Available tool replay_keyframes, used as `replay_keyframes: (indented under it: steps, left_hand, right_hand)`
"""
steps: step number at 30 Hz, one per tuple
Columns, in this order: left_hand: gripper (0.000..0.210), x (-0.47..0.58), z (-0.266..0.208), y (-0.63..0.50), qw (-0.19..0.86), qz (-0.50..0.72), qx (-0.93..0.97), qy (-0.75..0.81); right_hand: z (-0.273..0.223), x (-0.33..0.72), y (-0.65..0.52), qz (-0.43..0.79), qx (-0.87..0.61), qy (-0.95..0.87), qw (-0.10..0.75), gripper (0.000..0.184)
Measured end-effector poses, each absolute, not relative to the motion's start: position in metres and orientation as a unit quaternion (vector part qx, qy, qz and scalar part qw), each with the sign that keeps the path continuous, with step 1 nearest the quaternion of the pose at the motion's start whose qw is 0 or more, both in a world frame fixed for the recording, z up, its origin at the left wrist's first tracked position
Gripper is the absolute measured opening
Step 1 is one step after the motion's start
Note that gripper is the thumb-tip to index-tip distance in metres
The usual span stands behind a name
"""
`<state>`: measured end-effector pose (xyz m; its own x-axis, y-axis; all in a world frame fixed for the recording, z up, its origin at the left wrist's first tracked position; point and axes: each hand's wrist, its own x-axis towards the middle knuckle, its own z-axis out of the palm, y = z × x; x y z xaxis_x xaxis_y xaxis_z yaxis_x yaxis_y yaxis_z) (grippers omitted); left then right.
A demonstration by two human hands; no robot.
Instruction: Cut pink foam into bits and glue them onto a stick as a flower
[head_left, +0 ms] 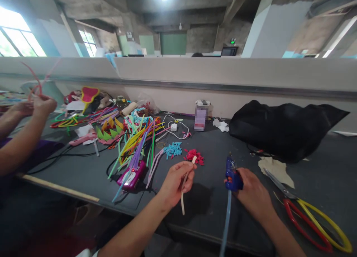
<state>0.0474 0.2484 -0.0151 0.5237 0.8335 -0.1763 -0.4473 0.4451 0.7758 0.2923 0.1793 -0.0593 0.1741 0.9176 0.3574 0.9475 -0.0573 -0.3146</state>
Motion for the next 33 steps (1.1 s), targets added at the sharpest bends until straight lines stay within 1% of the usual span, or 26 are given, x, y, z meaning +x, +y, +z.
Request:
replay_keyframes:
  steps: [2, 6, 11, 13, 21, 26, 28, 31, 33]
  left_hand:
    - [0.018, 0.048, -0.017, 0.25, 0.8, 0.403, 0.342, 0.284]
    - [0.019, 0.05, -0.024, 0.253, 0.795, 0.406, 0.341, 0.294]
    - [0.019, 0.05, -0.033, 0.254, 0.796, 0.406, 0.341, 0.292]
    - [0.02, 0.051, -0.035, 0.254, 0.797, 0.405, 0.339, 0.294]
    - [0.022, 0.05, -0.033, 0.258, 0.795, 0.4, 0.338, 0.304]
    - [0.026, 0.046, -0.03, 0.262, 0.779, 0.426, 0.337, 0.311]
    - [0.028, 0.044, -0.029, 0.263, 0.773, 0.441, 0.333, 0.313]
    - [0.029, 0.043, -0.027, 0.264, 0.769, 0.456, 0.325, 0.307]
    - [0.027, 0.043, -0.027, 0.263, 0.771, 0.458, 0.322, 0.303]
  right_hand:
    - [-0.064, 0.307, 0.188, 0.035, -0.721, -0.662, 0.202, 0.013]
    - [-0.067, 0.329, 0.198, 0.092, -0.697, -0.688, 0.18, 0.016]
    - [-0.068, 0.345, 0.201, 0.132, -0.681, -0.7, 0.169, 0.039]
    - [-0.068, 0.35, 0.202, 0.14, -0.672, -0.708, 0.164, 0.042]
    - [-0.064, 0.355, 0.204, 0.15, -0.644, -0.736, 0.145, 0.036]
    - [-0.057, 0.357, 0.195, 0.147, -0.636, -0.744, 0.144, 0.041]
    - [-0.048, 0.355, 0.194, 0.14, -0.632, -0.746, 0.157, 0.036]
    - [-0.032, 0.343, 0.204, 0.107, -0.648, -0.725, 0.206, 0.029]
    - [-0.025, 0.328, 0.22, 0.095, -0.659, -0.713, 0.219, 0.028]
